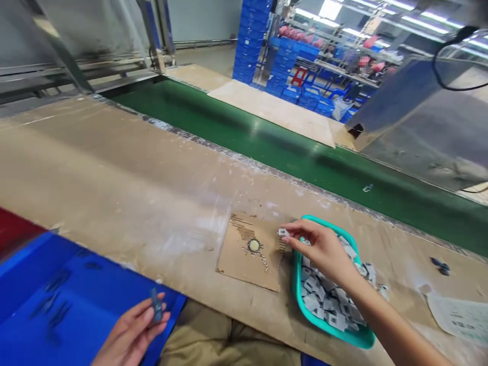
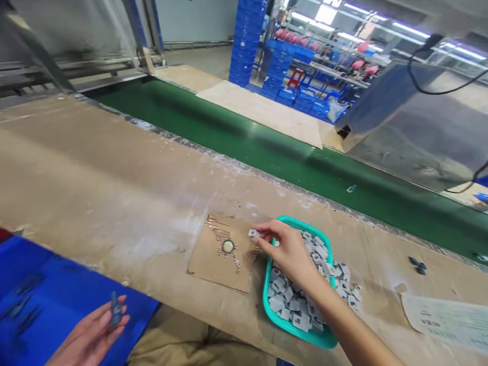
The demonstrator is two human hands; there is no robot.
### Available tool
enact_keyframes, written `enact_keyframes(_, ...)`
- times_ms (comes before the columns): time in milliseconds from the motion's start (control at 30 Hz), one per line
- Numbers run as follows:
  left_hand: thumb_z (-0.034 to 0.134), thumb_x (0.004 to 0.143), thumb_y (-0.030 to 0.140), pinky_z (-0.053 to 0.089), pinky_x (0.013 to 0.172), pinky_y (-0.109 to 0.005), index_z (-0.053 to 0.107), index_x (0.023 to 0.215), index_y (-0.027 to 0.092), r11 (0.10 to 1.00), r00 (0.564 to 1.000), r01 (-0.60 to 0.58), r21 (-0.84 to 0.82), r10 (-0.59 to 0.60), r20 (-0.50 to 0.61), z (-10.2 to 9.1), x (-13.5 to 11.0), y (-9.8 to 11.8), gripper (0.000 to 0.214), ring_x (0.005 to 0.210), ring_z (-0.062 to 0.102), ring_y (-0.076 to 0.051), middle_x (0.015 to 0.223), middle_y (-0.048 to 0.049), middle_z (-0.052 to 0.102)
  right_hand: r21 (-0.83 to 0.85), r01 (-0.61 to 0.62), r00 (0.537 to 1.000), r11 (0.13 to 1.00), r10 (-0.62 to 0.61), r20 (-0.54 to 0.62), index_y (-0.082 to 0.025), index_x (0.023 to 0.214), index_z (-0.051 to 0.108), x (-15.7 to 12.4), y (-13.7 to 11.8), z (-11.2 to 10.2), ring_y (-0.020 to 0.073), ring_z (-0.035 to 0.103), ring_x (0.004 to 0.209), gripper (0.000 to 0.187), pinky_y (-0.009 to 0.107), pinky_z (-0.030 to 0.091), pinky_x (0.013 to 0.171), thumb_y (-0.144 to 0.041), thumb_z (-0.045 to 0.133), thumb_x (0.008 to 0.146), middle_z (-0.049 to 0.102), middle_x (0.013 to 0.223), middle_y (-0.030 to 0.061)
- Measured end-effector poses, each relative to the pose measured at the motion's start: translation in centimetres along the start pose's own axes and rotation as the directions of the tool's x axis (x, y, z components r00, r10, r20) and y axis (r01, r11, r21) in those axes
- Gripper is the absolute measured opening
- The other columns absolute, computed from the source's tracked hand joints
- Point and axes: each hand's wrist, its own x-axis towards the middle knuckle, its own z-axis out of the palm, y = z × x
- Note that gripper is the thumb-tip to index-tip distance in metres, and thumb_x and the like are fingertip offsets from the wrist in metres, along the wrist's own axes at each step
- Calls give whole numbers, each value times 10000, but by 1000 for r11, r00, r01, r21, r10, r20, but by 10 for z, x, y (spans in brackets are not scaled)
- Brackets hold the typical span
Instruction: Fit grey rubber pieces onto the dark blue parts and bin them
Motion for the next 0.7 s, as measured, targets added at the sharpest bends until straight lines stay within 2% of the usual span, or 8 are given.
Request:
enact_keyframes(67,888,362,228,556,561,-220,679,752,118,1000,993,-9,3,9,122,28,-15,3,455,644,633,-195,725,-72,675,-154,111,992,982,-100,81,-184,969,669,6,-6,12,163,585,716,207,296,466,674,-294,577,820,636,836,57)
enact_keyframes(167,865,479,323,544,583,-202,693,787,91,997,954,-80,3,76,290,56,-25,0,422,662,632,-180,732,-107,678,-211,206,966,956,-165,199,-181,988,675,12,-10,30,172,606,751,217,294,486,694,-275,540,846,643,894,77)
enact_keyframes(267,817,588,308,538,611,-196,692,807,103,990,917,-135,-32,137,374,69,-26,-5,324,683,632,-162,754,-102,683,-217,235,945,947,-171,278,-182,988,682,16,-8,45,193,613,814,223,309,497,739,-274,532,850,643,913,92)
enact_keyframes(400,812,602,261,549,656,-208,684,785,114,993,890,-79,-84,108,443,81,-25,-9,267,699,642,-159,776,-91,688,-208,221,947,953,-159,278,-178,953,694,16,-8,50,202,614,806,211,326,500,742,-269,543,836,650,891,96)
enact_keyframes(467,810,607,244,552,673,-211,680,770,113,993,874,-54,-103,97,475,90,-26,-10,247,692,644,-153,766,-82,688,-159,164,961,974,-121,249,-183,955,697,14,-14,46,201,621,794,213,323,505,731,-296,572,825,661,896,91)
enact_keyframes(567,799,625,236,559,692,-221,674,771,94,994,852,-49,-95,92,516,106,-28,-11,239,712,649,-161,767,-90,687,45,-62,979,997,52,198,-192,929,706,5,-28,36,205,643,783,242,311,529,713,-361,664,761,688,893,79)
enact_keyframes(633,796,629,235,566,704,-243,671,776,80,995,836,-51,-86,89,542,117,-32,-12,248,726,654,-179,769,-99,687,219,-225,962,949,180,207,-191,903,713,-4,-37,30,210,659,777,276,300,548,697,-384,720,705,702,876,78)
enact_keyframes(700,796,629,238,573,715,-270,671,772,82,994,818,-59,-94,102,567,127,-36,-14,246,719,658,-189,769,-93,688,342,-311,944,887,246,221,-190,892,719,-13,-42,26,211,668,759,293,293,562,683,-375,755,667,708,850,79)
